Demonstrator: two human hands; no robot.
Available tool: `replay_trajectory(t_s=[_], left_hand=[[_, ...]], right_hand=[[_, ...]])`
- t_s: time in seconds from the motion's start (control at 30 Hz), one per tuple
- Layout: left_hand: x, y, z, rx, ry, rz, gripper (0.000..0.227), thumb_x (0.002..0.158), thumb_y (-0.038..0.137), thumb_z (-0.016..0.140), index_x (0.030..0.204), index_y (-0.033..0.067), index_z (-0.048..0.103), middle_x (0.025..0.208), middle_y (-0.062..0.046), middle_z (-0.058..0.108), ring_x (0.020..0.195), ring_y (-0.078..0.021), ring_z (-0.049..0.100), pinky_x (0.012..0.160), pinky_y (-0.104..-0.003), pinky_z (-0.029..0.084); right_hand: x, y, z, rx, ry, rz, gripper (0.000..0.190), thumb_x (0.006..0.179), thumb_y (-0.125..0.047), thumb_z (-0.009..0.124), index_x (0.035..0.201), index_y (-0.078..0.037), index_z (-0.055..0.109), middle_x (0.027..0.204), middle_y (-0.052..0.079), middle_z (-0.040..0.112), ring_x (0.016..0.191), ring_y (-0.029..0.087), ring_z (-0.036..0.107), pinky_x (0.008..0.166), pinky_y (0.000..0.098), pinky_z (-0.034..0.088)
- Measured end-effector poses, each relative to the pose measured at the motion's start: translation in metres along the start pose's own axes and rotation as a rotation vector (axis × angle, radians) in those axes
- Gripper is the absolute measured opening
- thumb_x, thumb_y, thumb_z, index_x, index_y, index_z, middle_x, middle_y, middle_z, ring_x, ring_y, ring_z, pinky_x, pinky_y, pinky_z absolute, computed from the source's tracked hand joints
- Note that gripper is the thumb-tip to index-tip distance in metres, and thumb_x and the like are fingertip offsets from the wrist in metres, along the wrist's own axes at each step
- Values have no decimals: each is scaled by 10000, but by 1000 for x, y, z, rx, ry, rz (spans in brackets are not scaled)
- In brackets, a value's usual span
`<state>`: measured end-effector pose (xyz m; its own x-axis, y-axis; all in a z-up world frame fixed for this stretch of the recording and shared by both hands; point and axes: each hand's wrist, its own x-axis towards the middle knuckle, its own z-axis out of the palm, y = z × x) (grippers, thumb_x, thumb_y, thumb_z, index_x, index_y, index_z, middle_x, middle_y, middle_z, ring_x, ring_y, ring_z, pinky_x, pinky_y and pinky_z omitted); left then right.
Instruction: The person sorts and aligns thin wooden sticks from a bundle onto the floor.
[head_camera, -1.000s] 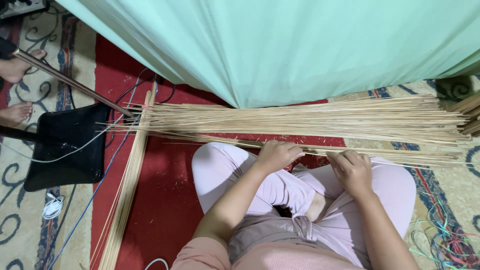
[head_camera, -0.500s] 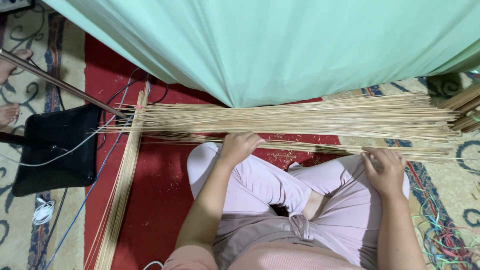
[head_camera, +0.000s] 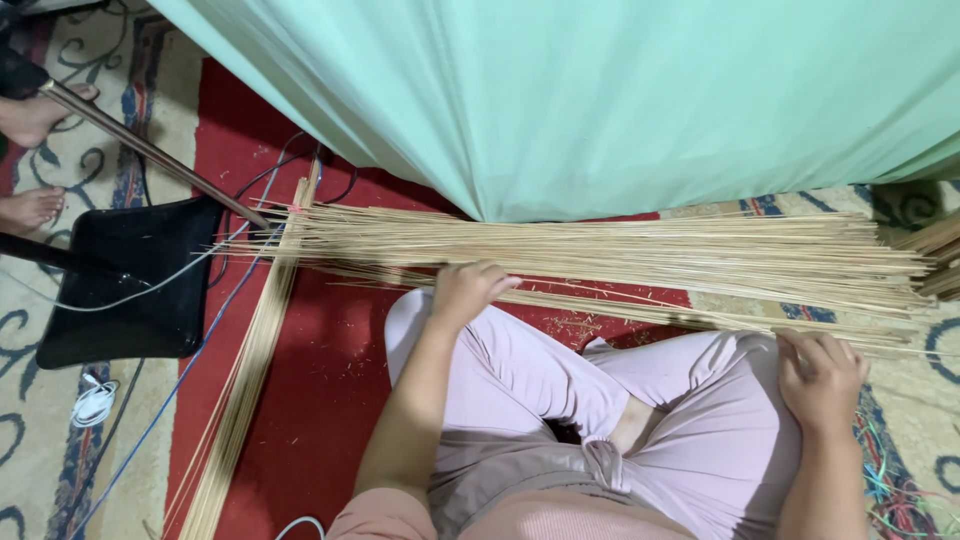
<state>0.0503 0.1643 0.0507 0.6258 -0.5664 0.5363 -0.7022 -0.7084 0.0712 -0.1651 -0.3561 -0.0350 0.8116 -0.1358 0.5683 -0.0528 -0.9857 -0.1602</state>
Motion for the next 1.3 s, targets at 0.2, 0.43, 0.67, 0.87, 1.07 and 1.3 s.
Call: replay_trajectory(t_s=[0.2,0.43,0.67,0.87,1.07,1.3], left_hand=[[-24,-27,-18,7,56,-135,604,919,554,753,580,151,456,580,32,502,469,-174,465,412,-361,294],[-15,6,-2,-117,-42,-9,444,947,569,662,719,205,772,631,71,647,554,-128,608,449,-326,402],[-43,-49,-21,-8,-185,-307,617,1006,540,596,539,160,459,476,24,473,432,-166,434,431,-352,275],[-57,-76,-40,90,-408,-639,642,1046,524,350,612,120,599,642,-47,648,647,-332,617,647,-446,415],[-46,-60,-31,192,-332,-630,548,1056,473,375,804,145,736,952,-23,656,1036,-270,559,972,-550,299],[7,58,36,112,-166,-53,336,1004,527,508,869,233,600,965,3,619,1111,-211,577,966,-501,358]], right_hand=[[-8,-6,-8,40,-11,35,177,1013,-108,705,1119,-218,796,1002,-18,690,1018,237,640,1044,394,305],[21,-62,1,171,-81,-59,189,1016,-158,767,1178,-253,778,1062,-45,699,991,228,612,932,405,342],[1,-32,7,171,-84,47,128,1006,-186,746,1122,-212,793,1013,-35,678,1049,251,600,1103,441,325],[4,-38,1,239,-65,88,68,996,-179,781,1056,-204,801,1005,-42,693,1034,216,625,1100,425,315],[23,-52,-3,232,-146,37,173,943,-174,758,1102,-232,792,963,-45,686,981,220,625,973,398,345],[86,-140,16,523,6,-20,192,767,-7,812,932,-105,811,859,125,716,852,381,661,829,469,480]])
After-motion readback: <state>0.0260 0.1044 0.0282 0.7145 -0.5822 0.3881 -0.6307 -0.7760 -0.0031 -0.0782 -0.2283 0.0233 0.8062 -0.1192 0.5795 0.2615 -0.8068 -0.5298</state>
